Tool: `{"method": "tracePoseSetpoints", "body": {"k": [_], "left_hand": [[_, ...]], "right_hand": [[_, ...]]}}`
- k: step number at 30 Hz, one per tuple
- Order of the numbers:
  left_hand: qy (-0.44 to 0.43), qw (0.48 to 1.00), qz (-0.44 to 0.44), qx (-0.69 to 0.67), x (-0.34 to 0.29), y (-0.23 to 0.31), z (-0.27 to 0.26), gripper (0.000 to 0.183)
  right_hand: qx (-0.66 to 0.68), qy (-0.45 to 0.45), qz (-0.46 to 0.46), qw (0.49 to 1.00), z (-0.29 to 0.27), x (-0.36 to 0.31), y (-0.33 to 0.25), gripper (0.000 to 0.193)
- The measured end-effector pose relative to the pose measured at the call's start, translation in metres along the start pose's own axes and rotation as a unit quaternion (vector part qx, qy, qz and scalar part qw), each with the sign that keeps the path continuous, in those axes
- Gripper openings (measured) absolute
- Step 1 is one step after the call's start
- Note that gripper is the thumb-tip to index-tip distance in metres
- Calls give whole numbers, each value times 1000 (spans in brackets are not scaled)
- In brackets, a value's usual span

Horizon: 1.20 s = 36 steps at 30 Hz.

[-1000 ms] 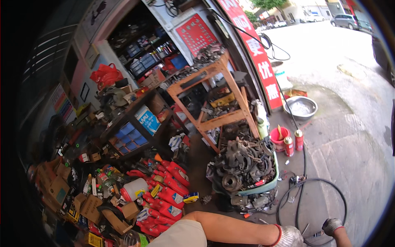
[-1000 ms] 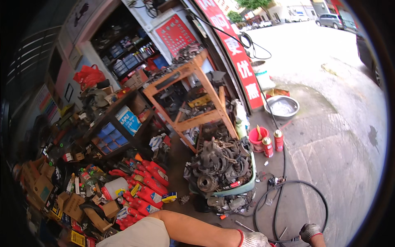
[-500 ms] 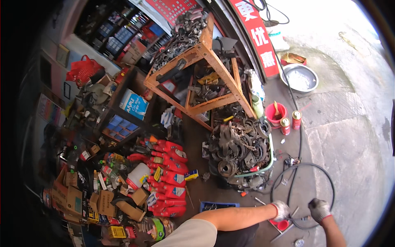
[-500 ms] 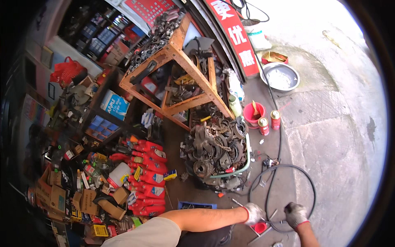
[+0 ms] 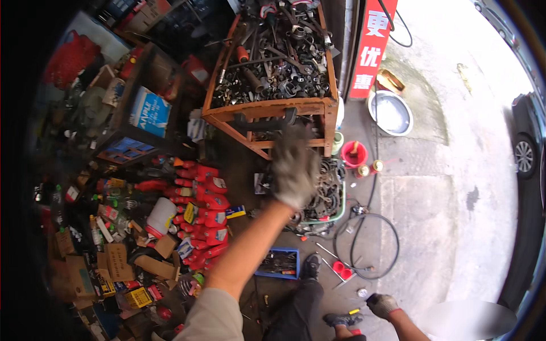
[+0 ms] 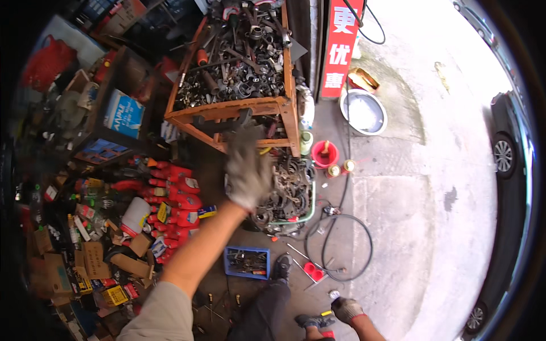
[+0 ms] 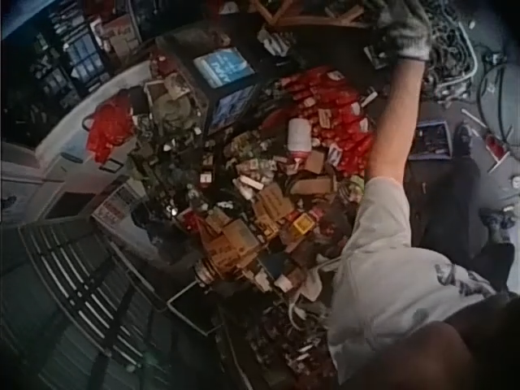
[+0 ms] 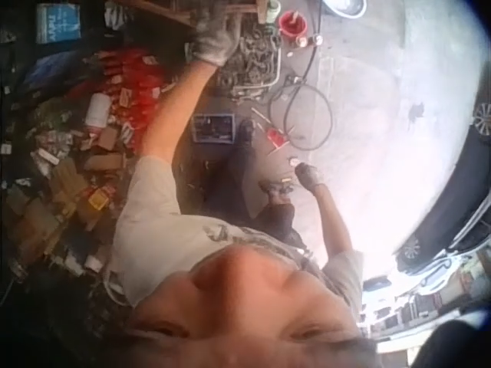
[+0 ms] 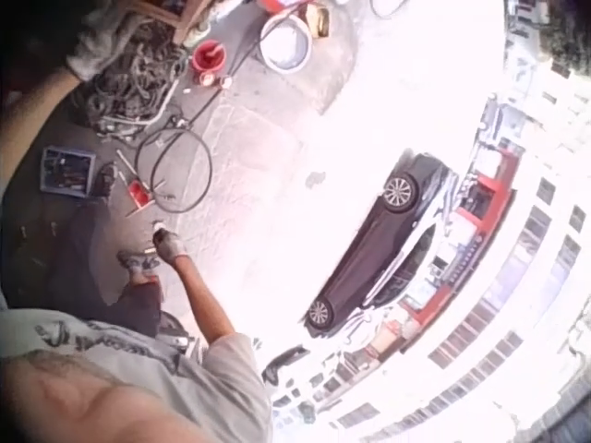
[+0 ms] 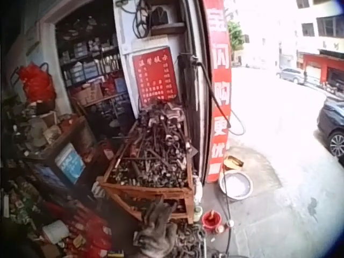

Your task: The recorder is disassembling and cleaning a motorcycle engine component, likely a carburetor or fuel pump assembly, using hand tools and compressed air.

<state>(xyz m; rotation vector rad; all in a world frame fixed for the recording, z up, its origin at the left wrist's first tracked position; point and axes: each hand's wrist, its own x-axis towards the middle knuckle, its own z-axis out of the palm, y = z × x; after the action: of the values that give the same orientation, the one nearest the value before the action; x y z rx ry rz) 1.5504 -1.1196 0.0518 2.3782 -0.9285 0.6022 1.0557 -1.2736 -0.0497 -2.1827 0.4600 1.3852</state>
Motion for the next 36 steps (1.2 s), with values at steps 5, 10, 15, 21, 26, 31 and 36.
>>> {"method": "tracePoseSetpoints", "body": {"k": [5, 10, 15, 21, 26, 31, 36], "left_hand": [[102, 992, 43, 60, 143, -89, -31, 52], [7, 996, 2, 86, 159, -101, 0, 59], [-31, 996, -11, 79, 162, -96, -7, 58], [-48, 996, -25, 77, 165, -103, -17, 60], [-102, 990, -38, 86, 175, -96, -40, 57], [-103, 991, -42, 69, 180, -87, -24, 56], [-95, 991, -53, 73, 174, -95, -31, 51]], "right_hand": [[47, 78, 8, 996, -125, -25, -74, 36], [98, 202, -14, 974, -254, -24, -110, 31], [58, 398, -102, 910, -421, -18, -168, 23], [28, 693, -192, 694, -651, -57, -278, 27], [-176, 822, -282, 462, -826, -85, -359, 39], [-333, 777, -139, 516, -956, -88, -409, 60], [-170, 757, -207, 596, -942, -70, -432, 52]]}}
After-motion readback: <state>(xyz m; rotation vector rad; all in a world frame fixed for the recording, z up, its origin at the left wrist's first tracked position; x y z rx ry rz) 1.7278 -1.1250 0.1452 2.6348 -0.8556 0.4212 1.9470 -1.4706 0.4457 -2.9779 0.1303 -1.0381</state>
